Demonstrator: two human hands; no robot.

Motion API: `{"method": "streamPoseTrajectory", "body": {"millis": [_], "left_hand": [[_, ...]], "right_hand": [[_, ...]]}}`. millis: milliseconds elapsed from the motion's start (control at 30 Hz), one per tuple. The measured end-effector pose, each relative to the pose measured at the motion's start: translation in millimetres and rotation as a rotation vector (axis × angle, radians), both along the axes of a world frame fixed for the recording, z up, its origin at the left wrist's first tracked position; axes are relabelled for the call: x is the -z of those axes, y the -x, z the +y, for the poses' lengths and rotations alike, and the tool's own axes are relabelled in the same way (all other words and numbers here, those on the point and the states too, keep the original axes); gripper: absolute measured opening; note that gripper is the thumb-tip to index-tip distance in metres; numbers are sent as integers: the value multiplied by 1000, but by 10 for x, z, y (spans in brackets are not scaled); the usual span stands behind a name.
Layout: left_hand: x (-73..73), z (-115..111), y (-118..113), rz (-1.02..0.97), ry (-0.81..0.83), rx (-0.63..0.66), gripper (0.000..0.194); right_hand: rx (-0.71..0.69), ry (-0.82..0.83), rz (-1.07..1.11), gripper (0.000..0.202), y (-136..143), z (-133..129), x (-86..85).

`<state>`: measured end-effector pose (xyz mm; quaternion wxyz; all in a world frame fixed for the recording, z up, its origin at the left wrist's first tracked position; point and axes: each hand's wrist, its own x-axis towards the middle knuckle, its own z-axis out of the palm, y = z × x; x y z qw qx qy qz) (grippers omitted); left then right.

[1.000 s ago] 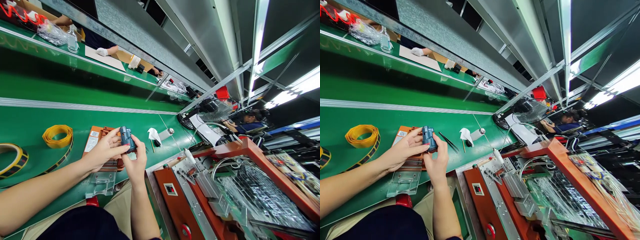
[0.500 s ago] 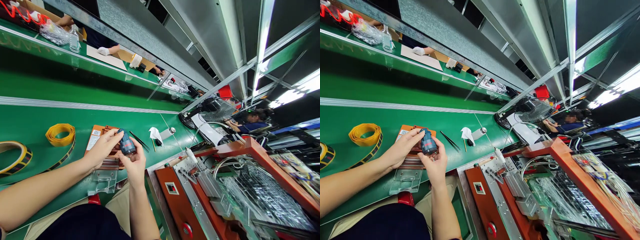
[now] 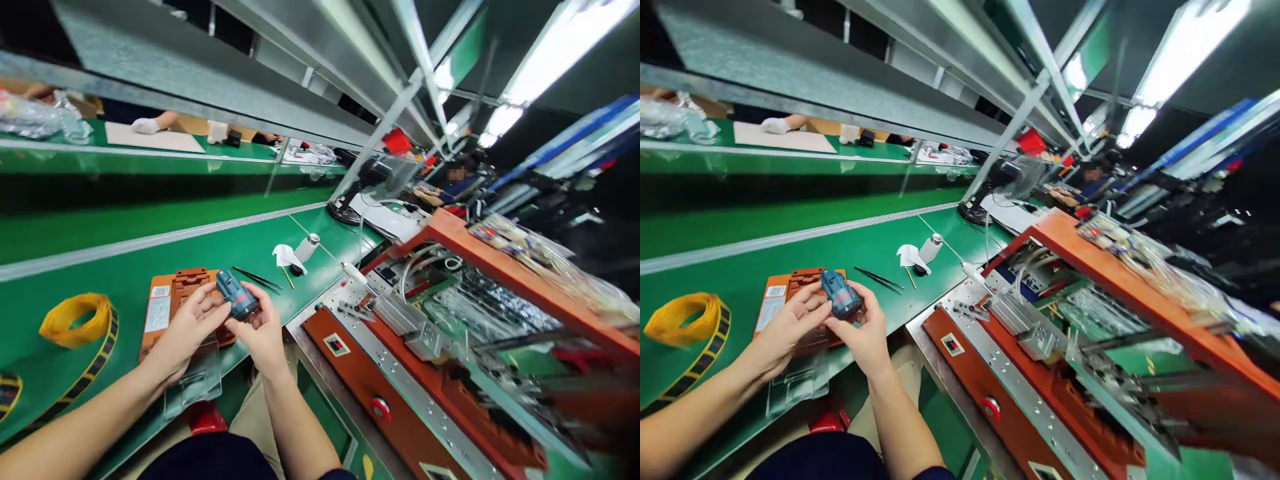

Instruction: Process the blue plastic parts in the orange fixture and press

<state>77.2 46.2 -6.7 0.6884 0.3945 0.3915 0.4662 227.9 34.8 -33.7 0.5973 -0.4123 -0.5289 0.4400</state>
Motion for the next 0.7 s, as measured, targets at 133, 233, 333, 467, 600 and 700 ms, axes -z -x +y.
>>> {"method": "streamPoseTrajectory", "body": {"millis": [133,233,333,467,600,700], "left_hand": [[23,-90,-118,-6,175,84,66],[60,-27,-270,16,294,182,63],[16,55,-551,95,369,306,56],[-144,30,-1036,174,327,454,38],[-114,-14,-1441,257,229,608,39],[97,54,-1615,348,-35,741,52]], "right_hand": [[176,-260,-547,65,-213,-135,89],[205,-336,-828,67,-454,-246,176],[230,-313,-840,71,-800,-421,233],[441,-295,-662,55,-1371,-824,249],[840,-264,-594,24,-2004,-1362,199],[1139,-259,-718,13,-2460,-1796,125]]}}
